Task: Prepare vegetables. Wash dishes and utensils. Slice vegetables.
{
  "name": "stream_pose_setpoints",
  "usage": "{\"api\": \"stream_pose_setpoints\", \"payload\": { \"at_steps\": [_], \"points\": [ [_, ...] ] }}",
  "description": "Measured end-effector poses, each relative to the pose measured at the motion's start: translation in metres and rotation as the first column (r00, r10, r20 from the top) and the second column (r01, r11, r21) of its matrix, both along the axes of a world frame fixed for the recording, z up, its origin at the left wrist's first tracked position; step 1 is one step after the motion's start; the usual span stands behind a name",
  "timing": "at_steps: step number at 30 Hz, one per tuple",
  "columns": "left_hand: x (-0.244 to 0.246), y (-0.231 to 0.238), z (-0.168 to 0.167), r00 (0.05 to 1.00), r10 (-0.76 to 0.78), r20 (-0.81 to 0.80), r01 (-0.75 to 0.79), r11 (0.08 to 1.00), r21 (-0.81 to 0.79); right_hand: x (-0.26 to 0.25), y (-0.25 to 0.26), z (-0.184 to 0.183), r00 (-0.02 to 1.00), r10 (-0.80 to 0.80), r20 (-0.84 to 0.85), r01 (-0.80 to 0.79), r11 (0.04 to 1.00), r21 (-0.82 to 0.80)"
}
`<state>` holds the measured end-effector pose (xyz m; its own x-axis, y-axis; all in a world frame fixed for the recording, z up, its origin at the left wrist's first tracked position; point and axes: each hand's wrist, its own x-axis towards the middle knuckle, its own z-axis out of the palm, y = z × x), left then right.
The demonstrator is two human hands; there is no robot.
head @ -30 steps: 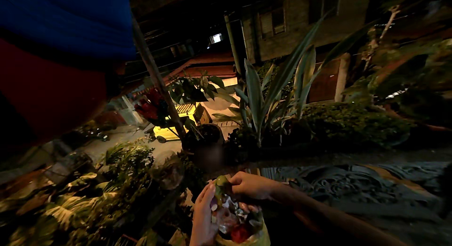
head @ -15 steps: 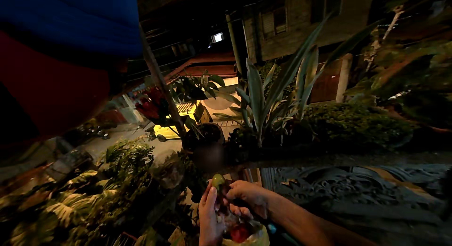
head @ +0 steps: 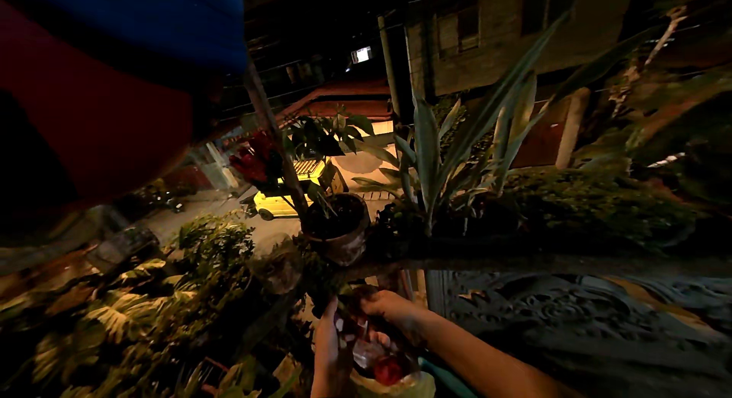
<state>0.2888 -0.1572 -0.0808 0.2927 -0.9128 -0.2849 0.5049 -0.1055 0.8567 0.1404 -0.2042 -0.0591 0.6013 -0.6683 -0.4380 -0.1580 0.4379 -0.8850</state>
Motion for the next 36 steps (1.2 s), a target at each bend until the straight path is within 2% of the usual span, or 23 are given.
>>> {"api": "stream_pose_setpoints", "payload": {
  "at_steps": [5, 7, 11, 14, 18, 23, 27, 31, 34, 36],
  "points": [
    [0.009, -0.011, 0.002, 0.996, -0.018, -0.093, 0.024, 0.997, 0.068, -0.002, -0.015, -0.01, 0.992, -0.035, -0.123, 0.024, 0.995, -0.095],
    [0.014, -0.014, 0.002, 0.996, -0.054, -0.077, 0.059, 0.996, 0.063, -0.005, -0.014, -0.009, 0.989, -0.078, -0.129, 0.049, 0.975, -0.215],
    [0.017, -0.014, 0.007, 0.993, -0.095, -0.068, 0.098, 0.994, 0.046, -0.008, -0.008, 0.001, 0.983, -0.07, -0.17, -0.036, 0.835, -0.549],
    [0.018, -0.008, 0.017, 0.974, -0.215, -0.066, 0.217, 0.976, 0.028, -0.003, -0.012, 0.006, 0.989, -0.035, -0.142, -0.073, 0.72, -0.69],
    [0.039, -0.001, 0.025, 0.887, -0.459, -0.057, 0.453, 0.887, -0.084, -0.01, -0.02, 0.031, 0.995, -0.018, -0.103, -0.063, 0.677, -0.734],
    [0.055, 0.004, 0.037, 0.781, -0.625, -0.009, 0.616, 0.772, -0.154, -0.015, -0.032, 0.053, 0.989, 0.11, -0.102, -0.148, 0.619, -0.771],
    [0.05, 0.007, 0.039, 0.807, -0.591, -0.005, 0.585, 0.799, -0.141, -0.014, -0.033, 0.068, 0.962, 0.198, -0.186, -0.269, 0.601, -0.752],
    [0.038, 0.005, 0.035, 0.808, -0.578, -0.111, 0.549, 0.809, -0.211, -0.014, -0.032, 0.074, 0.949, 0.223, -0.225, -0.315, 0.584, -0.748],
    [0.03, 0.003, 0.033, 0.803, -0.591, -0.077, 0.564, 0.795, -0.223, -0.014, -0.027, 0.078, 0.924, 0.25, -0.289, -0.379, 0.504, -0.776],
    [0.024, 0.003, 0.034, 0.836, -0.547, -0.053, 0.529, 0.828, -0.187, -0.016, -0.026, 0.08, 0.913, 0.251, -0.322, -0.406, 0.47, -0.784]
  ]
}}
